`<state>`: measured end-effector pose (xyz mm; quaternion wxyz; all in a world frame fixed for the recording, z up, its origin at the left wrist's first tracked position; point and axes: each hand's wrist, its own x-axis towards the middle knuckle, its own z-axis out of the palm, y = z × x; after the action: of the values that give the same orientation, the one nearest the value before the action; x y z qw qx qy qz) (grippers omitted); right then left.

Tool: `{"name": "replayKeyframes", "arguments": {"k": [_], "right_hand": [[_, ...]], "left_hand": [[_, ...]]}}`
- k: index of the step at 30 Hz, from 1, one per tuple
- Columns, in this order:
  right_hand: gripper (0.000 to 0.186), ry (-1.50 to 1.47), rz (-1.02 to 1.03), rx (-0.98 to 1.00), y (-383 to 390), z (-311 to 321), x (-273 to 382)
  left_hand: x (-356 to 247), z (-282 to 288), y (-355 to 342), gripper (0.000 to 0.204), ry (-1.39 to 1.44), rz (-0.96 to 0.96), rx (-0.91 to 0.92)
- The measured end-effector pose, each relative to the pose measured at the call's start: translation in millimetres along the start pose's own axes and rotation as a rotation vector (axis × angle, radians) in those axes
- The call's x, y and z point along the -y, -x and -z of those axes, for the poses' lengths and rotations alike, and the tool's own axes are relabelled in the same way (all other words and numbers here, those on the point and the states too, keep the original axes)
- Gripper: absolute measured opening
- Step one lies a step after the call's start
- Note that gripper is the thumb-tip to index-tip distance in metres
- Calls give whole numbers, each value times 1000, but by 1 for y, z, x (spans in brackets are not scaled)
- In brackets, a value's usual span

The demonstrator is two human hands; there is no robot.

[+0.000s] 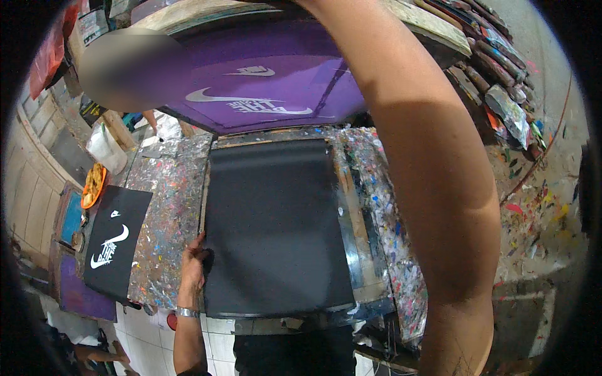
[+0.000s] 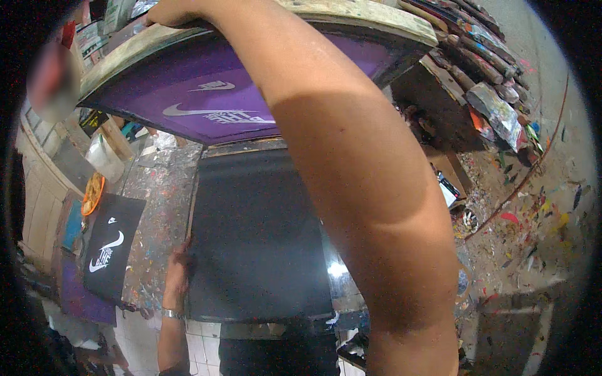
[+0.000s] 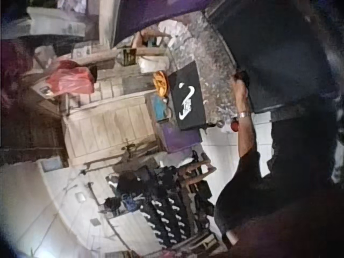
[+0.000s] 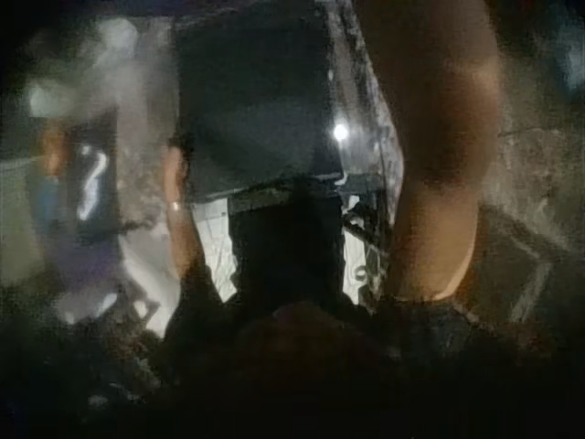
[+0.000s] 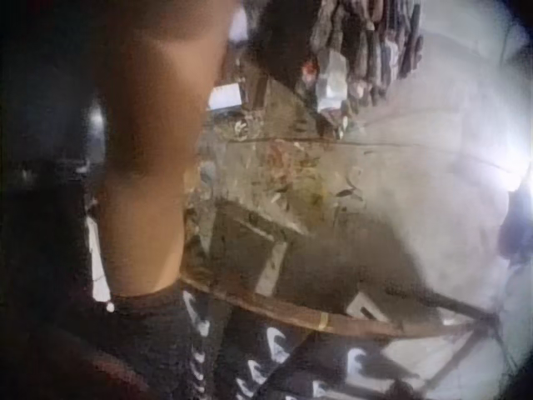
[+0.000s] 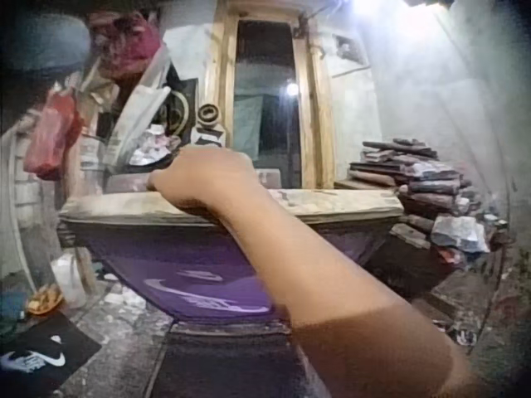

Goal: The person performs screen printing on black garments, placing each item onto a platen, lowering a screen, and using a squeegee to apply white ink before removing and stacking the printed pieces.

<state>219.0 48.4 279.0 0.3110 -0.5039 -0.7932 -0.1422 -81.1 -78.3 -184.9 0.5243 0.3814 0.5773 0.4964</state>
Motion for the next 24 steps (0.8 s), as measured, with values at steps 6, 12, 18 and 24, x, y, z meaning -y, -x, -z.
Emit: {"name": "replayKeyframes", "arguments": {"k": [6, 12, 18, 24], "right_hand": [[69, -21, 30, 31, 8, 4, 4], [68, 85, 180, 10, -23, -13, -16], [64, 9, 104, 4, -16, -12, -5], [67, 38, 205, -25, -28, -13, -10]], "left_hand": [[-16, -6, 9, 63, -141, 55, 8], [3, 1, -3, 62, -281, -43, 129], [-26, -13, 17, 61, -337, -76, 135], [-74, -60, -1, 54, -970, -474, -179]]}}
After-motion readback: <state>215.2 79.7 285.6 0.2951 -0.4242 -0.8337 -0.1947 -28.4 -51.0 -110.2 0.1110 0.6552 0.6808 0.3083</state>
